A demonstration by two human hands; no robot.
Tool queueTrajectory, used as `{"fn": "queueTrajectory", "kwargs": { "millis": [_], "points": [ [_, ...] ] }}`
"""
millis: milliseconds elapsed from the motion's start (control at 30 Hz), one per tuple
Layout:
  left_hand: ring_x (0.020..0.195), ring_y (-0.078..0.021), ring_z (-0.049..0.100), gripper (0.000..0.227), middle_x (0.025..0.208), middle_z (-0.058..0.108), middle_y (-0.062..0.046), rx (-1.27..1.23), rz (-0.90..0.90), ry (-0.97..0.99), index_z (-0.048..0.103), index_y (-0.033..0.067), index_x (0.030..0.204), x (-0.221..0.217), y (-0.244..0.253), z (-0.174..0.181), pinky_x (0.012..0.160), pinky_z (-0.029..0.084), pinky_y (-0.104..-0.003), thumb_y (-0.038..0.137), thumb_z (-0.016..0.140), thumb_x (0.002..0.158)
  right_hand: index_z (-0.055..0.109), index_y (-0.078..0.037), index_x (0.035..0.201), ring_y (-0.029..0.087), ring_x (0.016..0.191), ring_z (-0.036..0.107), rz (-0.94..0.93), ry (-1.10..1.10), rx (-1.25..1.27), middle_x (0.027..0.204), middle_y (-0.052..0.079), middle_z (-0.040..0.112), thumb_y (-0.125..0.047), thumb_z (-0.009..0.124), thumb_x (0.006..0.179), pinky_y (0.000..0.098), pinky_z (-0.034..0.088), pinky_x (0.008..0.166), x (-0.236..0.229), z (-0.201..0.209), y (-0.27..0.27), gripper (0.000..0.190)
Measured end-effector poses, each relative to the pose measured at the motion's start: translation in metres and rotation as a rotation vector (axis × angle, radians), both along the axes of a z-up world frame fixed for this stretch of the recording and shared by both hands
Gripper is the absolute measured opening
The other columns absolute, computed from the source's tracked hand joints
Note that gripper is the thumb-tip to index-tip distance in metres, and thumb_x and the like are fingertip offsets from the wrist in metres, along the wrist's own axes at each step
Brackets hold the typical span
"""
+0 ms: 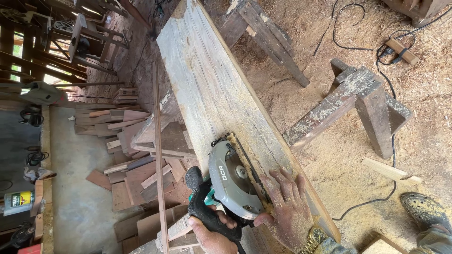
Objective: Cutting a wooden plank using a circular saw on a workbench.
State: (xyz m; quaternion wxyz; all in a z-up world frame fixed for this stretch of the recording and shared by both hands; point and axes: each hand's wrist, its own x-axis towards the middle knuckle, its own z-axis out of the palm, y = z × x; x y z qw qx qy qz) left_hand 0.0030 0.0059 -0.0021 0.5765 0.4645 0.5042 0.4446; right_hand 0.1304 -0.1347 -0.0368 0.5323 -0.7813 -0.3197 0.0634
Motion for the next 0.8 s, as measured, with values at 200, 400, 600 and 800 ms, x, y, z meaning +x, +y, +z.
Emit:
{"fn": "queueTrajectory", "kwargs": {
  "millis": [200, 400, 600, 800],
  "points": [
    [0.036, -0.0190, 0.044, 0.076, 0.052, 0.048, -0.006, 0.023, -0.041, -0.040, 0.060, 0.0053, 0.103, -0.001, 0.005, -0.004, 0.037, 0.038, -0.033, 0.067, 0.016, 0.109, 0.051, -0.018, 0.144, 0.038, 0.143, 0.040, -0.030, -0.031, -0.011, 0.147, 0.011, 0.049, -0.072, 0.073, 0.058, 0.0619, 0.023, 0.118, 0.000, -0.004, 0.005, 0.104],
    [0.037, -0.0189, 0.042, 0.075, 0.052, 0.047, -0.006, -0.040, -0.030, -0.024, 0.060, 0.0063, 0.103, 0.000, 0.012, -0.003, 0.038, 0.038, -0.034, 0.069, 0.020, 0.109, 0.049, -0.019, 0.147, 0.039, 0.145, 0.036, 0.005, 0.010, -0.065, 0.150, 0.010, 0.047, -0.072, 0.076, 0.057, 0.0639, 0.018, 0.119, 0.001, -0.005, 0.008, 0.108],
    [0.039, -0.0202, 0.042, 0.078, 0.054, 0.046, -0.007, -0.071, -0.019, -0.029, 0.059, 0.0054, 0.103, 0.001, 0.017, -0.005, 0.040, 0.038, -0.036, 0.071, 0.018, 0.109, 0.048, -0.019, 0.147, 0.038, 0.146, 0.037, 0.002, -0.010, -0.037, 0.149, 0.009, 0.048, -0.073, 0.074, 0.058, 0.0655, 0.017, 0.119, 0.004, -0.008, 0.012, 0.107],
    [0.038, -0.0201, 0.042, 0.077, 0.053, 0.045, -0.007, -0.036, -0.015, 0.001, 0.060, 0.0053, 0.103, 0.010, 0.015, 0.002, 0.039, 0.037, -0.035, 0.068, 0.015, 0.110, 0.047, -0.018, 0.148, 0.040, 0.145, 0.037, -0.021, -0.035, -0.043, 0.149, 0.011, 0.047, -0.076, 0.068, 0.060, 0.0666, 0.017, 0.120, 0.003, -0.012, 0.017, 0.107]
  ]
}}
